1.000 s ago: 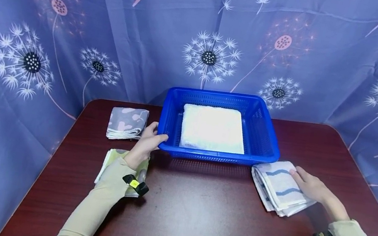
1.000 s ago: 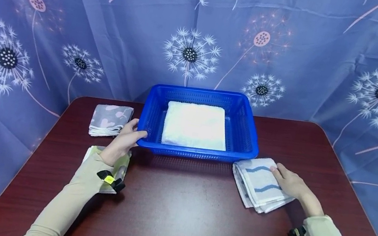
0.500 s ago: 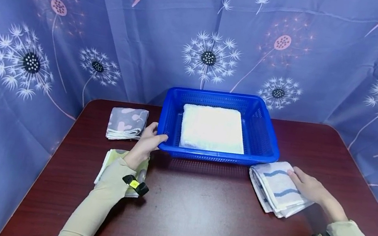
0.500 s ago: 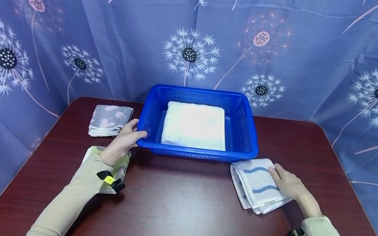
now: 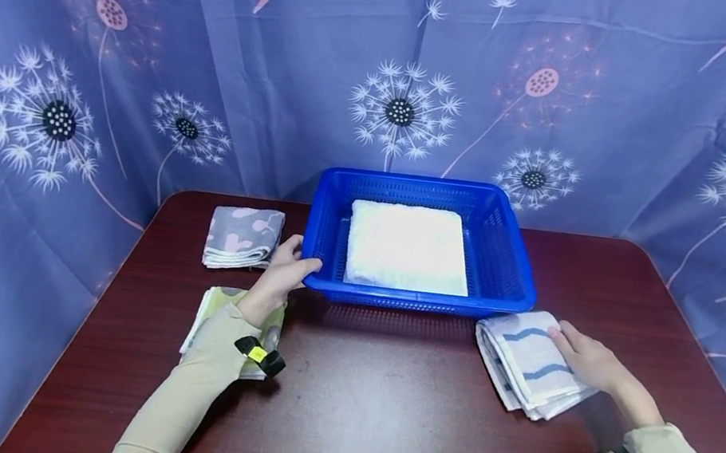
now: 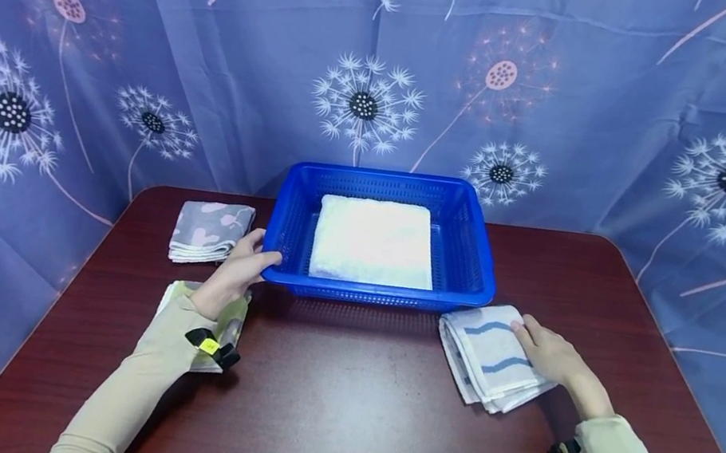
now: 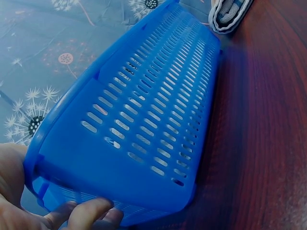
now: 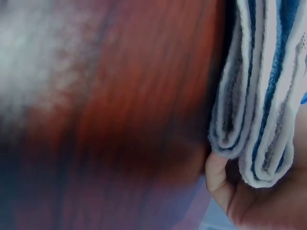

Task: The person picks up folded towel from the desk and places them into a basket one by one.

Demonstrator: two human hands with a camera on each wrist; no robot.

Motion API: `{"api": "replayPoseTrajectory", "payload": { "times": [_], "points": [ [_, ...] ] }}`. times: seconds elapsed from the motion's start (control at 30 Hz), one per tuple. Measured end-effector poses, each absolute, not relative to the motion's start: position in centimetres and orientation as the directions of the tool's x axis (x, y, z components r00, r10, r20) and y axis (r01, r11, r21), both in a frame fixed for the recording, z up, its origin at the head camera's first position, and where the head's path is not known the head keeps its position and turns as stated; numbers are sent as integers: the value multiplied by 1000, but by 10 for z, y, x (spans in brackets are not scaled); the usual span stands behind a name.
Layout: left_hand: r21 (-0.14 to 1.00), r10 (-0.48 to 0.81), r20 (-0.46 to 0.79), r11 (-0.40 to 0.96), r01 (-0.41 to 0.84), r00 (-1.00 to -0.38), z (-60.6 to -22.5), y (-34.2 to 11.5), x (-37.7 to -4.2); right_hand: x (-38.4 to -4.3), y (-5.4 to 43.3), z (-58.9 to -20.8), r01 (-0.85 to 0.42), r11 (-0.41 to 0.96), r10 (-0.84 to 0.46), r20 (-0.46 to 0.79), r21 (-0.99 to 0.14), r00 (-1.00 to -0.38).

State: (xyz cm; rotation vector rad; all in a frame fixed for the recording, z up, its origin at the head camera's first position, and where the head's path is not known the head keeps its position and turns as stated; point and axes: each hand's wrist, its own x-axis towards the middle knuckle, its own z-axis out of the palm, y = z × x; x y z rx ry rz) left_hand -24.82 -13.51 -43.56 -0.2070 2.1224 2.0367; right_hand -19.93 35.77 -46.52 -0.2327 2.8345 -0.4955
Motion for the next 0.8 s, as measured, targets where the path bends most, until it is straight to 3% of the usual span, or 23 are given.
{"api": "replayPoseTrajectory", "payload": {
  "times": [0.8],
  "points": [
    [975, 28, -218, 52, -216, -976, -436, -134, -248, -196, 348, -464, -146, 928, -222, -196, -342, -955]
  ]
}}
